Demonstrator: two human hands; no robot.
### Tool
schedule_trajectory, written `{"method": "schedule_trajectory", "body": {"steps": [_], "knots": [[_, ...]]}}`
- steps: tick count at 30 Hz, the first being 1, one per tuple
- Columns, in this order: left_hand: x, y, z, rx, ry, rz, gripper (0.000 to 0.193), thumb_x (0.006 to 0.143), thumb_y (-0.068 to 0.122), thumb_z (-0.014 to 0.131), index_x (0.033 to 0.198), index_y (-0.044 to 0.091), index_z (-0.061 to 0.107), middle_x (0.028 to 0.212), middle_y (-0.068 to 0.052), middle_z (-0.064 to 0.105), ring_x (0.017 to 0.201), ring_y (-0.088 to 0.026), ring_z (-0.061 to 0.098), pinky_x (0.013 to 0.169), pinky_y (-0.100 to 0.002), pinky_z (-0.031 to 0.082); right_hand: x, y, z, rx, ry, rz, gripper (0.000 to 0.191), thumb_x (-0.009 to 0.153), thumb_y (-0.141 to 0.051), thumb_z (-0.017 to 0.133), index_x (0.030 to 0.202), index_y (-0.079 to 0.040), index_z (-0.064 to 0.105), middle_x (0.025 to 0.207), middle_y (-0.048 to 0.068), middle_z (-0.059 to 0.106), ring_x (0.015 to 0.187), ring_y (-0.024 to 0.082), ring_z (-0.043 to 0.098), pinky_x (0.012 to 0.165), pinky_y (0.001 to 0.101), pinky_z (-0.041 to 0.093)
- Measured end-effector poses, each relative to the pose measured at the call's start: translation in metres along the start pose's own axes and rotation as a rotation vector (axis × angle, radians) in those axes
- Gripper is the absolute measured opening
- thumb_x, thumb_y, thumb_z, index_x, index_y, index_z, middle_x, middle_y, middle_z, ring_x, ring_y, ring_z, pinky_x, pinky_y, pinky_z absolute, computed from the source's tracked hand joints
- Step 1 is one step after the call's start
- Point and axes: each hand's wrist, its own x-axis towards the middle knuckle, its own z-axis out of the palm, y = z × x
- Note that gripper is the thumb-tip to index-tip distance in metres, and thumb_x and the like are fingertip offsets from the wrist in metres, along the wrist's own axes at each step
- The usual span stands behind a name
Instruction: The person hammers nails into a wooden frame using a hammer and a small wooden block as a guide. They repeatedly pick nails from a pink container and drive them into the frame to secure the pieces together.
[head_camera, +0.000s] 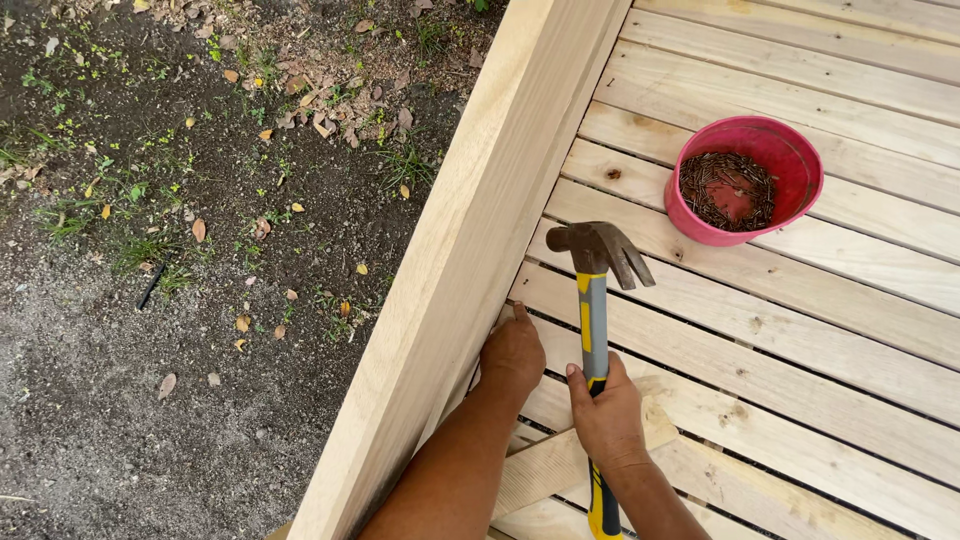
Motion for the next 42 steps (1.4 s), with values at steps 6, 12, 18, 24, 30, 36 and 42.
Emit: {"method": "schedule_trajectory", "body": {"steps": [6,12,18,24,30,36,42], "knots": [[-0.006,0.000,-0.003,0.001,-0.002,-0.020,0.064,0.100,0.006,0.043,0.158,-0.008,0.020,0.133,-0.026,0.061,0.119,-0.038,0.065,0.099,-0.043,0.055,0.012,-0.004,-0.008,-0.184,-0.199,0.062,0.034,0.097,-0.037,0.067,0.101,-0.004,0.058,0.071,0.015,0.067,0.062,0.024,0.065,0.063,0.0412,0.054],[-0.006,-0.003,0.002,-0.053,-0.003,-0.030,0.069,0.098,0.007,0.045,0.157,-0.012,0.016,0.132,-0.030,0.061,0.118,-0.038,0.066,0.099,-0.042,0.055,0.005,-0.006,-0.004,0.055,0.048,-0.073,0.035,0.092,-0.034,0.068,0.103,-0.003,0.057,0.069,0.018,0.065,0.061,0.026,0.061,0.061,0.0411,0.054],[0.008,-0.009,0.013,-0.049,0.094,0.015,0.060,0.098,0.005,0.044,0.153,-0.011,0.027,0.131,-0.031,0.062,0.117,-0.041,0.066,0.098,-0.045,0.055,0.019,-0.009,-0.002,-0.191,-0.159,0.021,0.036,0.096,-0.038,0.068,0.100,-0.003,0.059,0.072,0.016,0.068,0.065,0.028,0.065,0.067,0.0414,0.052],[0.008,-0.005,0.019,-0.061,0.094,0.029,0.042,0.096,0.008,0.049,0.135,-0.008,0.049,0.127,-0.025,0.064,0.114,-0.037,0.068,0.095,-0.043,0.057,0.005,0.004,0.003,-0.014,0.006,-0.043,0.037,0.091,-0.038,0.067,0.104,-0.004,0.057,0.070,0.020,0.067,0.064,0.035,0.066,0.066,0.0467,0.055],[0.009,0.003,0.011,-0.018,0.069,-0.006,0.027,0.098,0.009,0.051,0.114,0.001,0.071,0.124,-0.021,0.067,0.111,-0.035,0.069,0.090,-0.044,0.059,0.027,0.004,-0.005,-0.308,-0.152,-0.058,0.039,0.096,-0.041,0.068,0.103,-0.003,0.058,0.073,0.018,0.069,0.068,0.033,0.066,0.068,0.0460,0.053],[0.002,0.003,0.013,0.045,-0.081,-0.048,0.024,0.096,0.010,0.055,0.108,0.002,0.074,0.126,-0.021,0.066,0.113,-0.035,0.068,0.090,-0.044,0.059,0.013,0.007,-0.009,-0.199,-0.106,0.007,0.039,0.095,-0.042,0.063,0.105,-0.005,0.055,0.072,0.020,0.070,0.066,0.036,0.069,0.068,0.0477,0.056],[0.001,0.003,0.005,0.040,-0.071,-0.043,0.026,0.100,0.010,0.053,0.109,0.000,0.075,0.123,-0.023,0.070,0.112,-0.037,0.071,0.091,-0.044,0.059,0.025,-0.002,-0.008,-0.370,-0.222,0.000,0.045,0.098,-0.048,0.062,0.102,-0.003,0.055,0.071,0.017,0.069,0.064,0.033,0.067,0.066,0.0473,0.054]]}}
